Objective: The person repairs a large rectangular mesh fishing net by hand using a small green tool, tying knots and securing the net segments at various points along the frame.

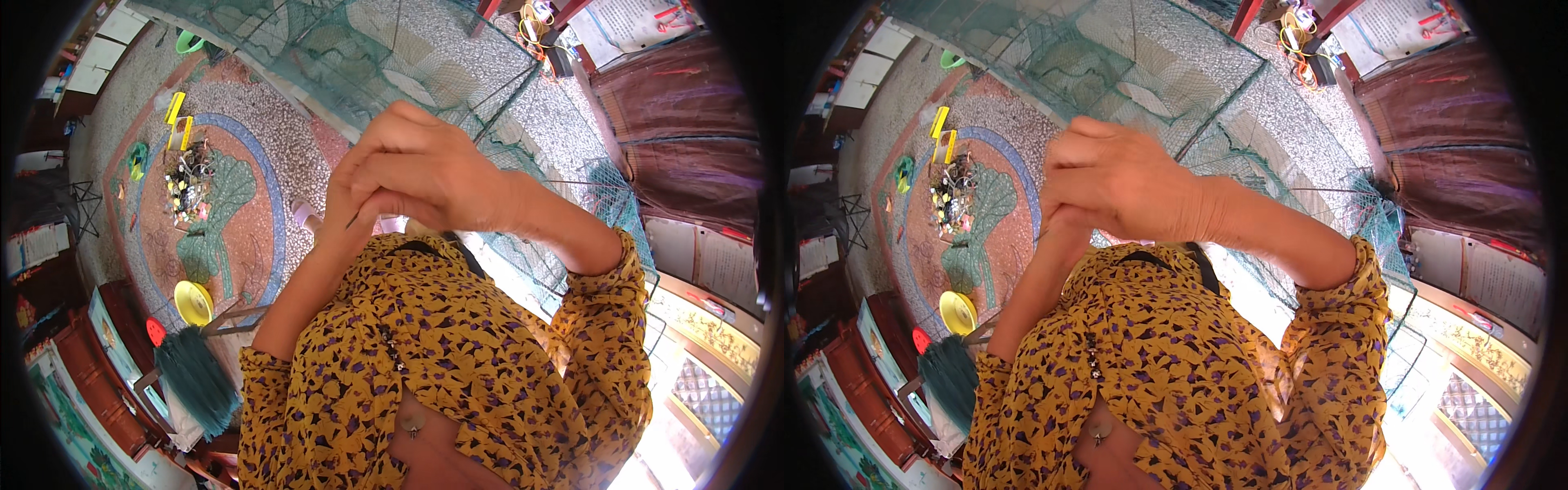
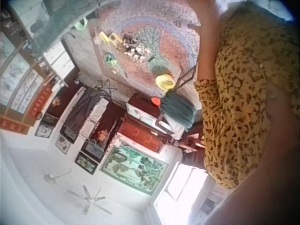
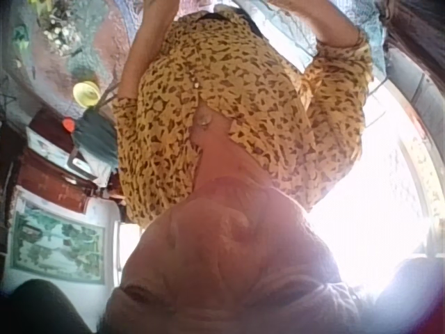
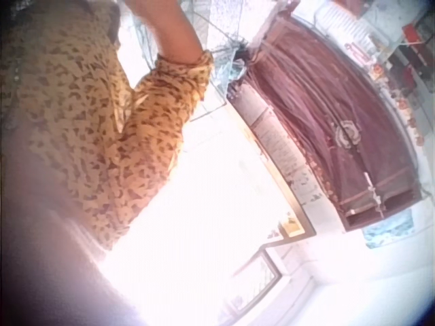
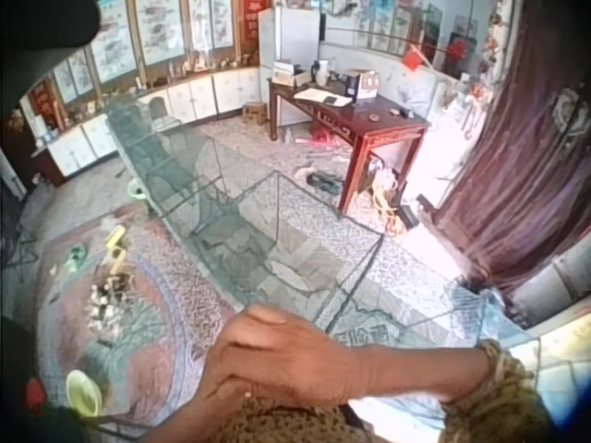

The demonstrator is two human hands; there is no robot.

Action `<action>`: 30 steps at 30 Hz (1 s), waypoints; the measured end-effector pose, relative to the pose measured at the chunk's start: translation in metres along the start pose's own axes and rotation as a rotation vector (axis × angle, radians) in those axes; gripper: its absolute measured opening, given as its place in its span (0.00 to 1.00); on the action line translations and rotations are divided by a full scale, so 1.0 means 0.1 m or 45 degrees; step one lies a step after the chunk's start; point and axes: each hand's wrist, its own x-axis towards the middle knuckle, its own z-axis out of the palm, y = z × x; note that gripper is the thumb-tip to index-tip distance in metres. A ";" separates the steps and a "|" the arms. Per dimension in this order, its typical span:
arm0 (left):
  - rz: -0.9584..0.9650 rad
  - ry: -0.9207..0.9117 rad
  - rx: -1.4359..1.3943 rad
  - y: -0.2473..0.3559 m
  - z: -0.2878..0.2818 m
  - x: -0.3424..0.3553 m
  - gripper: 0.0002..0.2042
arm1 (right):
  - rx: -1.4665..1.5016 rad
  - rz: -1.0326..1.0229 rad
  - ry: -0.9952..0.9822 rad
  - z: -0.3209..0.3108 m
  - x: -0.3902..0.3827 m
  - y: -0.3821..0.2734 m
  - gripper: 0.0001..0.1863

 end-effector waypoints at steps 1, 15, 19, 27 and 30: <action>0.149 -0.052 0.281 0.11 0.01 0.04 0.15 | 0.078 -0.012 0.063 -0.01 0.05 -0.08 0.06; 0.365 -0.355 0.458 0.38 -0.14 0.12 0.06 | 1.718 0.051 0.926 -1.59 0.10 -0.20 0.12; 0.116 -0.273 0.026 0.39 -0.19 0.16 0.07 | 1.244 0.074 0.997 -1.84 -0.04 -0.15 0.12; -0.117 -0.081 -0.512 0.20 -0.27 0.23 0.07 | -0.127 0.323 0.055 -0.92 -0.09 0.05 0.04; -0.168 -0.101 -0.558 0.16 -0.27 0.24 0.07 | -0.473 0.360 -0.236 -0.82 -0.15 0.16 0.03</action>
